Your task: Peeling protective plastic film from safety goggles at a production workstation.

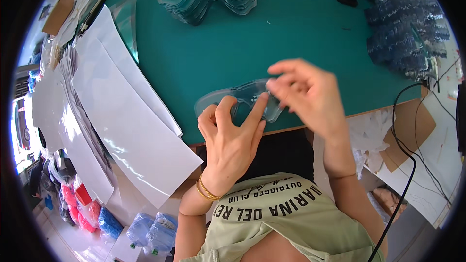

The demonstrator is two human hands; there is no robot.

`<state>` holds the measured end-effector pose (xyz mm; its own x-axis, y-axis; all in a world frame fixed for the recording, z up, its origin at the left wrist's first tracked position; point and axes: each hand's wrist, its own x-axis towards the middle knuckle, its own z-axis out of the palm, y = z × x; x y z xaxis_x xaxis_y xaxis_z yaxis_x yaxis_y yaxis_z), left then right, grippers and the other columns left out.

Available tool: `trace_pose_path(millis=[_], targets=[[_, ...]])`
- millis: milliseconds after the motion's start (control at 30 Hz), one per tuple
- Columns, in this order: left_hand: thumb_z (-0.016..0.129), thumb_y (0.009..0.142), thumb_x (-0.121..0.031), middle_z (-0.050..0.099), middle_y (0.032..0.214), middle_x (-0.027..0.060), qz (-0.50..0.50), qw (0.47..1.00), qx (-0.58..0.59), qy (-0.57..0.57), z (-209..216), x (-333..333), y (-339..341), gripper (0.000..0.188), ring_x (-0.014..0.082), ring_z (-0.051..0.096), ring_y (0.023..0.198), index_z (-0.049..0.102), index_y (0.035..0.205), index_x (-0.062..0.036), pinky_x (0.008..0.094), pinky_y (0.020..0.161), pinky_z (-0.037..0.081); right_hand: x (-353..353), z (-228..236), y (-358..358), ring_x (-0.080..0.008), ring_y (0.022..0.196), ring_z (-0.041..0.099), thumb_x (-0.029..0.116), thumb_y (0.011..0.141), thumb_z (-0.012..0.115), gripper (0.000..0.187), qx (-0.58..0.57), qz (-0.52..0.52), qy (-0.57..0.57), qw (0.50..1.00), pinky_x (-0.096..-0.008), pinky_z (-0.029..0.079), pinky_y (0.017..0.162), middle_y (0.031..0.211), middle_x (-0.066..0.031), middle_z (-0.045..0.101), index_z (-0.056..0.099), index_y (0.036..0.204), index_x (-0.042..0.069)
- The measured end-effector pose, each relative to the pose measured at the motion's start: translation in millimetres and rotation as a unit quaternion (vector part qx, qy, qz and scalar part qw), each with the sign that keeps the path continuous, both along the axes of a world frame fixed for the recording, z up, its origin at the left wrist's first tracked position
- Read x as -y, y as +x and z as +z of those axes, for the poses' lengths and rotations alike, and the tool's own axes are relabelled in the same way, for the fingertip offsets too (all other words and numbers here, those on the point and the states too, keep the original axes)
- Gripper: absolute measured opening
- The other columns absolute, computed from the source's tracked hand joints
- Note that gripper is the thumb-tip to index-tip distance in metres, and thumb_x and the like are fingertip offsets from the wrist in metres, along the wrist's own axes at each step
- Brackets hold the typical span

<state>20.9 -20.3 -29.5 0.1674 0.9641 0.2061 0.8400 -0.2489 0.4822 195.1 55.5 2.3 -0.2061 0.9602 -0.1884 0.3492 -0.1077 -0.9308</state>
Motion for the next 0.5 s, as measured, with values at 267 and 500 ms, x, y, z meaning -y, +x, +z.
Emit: trace_pose_path(millis=[267, 500], targets=[[0.081, 0.072, -0.009, 0.05, 0.129, 0.0144, -0.122, 0.972, 0.174, -0.097, 55, 25, -38, 0.056, 0.0319, 0.048, 0.116, 0.067, 0.126, -0.012, 0.0406, 0.096, 0.043, -123, 59, -24, -0.014, 0.074, 0.066, 0.018, 0.09, 0.069, 0.024, 0.155, 0.084, 0.351, 0.92, -0.0275, 0.052, 0.067, 0.082, -0.0076, 0.07, 0.07, 0.103, -0.002], [0.068, 0.084, 0.001, 0.071, 0.091, 0.0093, 0.263, 0.955, 0.136, -0.013, 74, 29, -152, 0.025, 0.0135, 0.061, 0.074, 0.071, 0.109, 0.0001, 0.0266, 0.071, 0.05, -206, 41, -68, -0.0302, 0.093, 0.069, 0.018, 0.086, 0.069, 0.031, 0.281, 0.227, 0.466, 0.808, -0.0393, 0.054, 0.084, 0.101, -0.0172, 0.072, 0.07, 0.108, -0.003]])
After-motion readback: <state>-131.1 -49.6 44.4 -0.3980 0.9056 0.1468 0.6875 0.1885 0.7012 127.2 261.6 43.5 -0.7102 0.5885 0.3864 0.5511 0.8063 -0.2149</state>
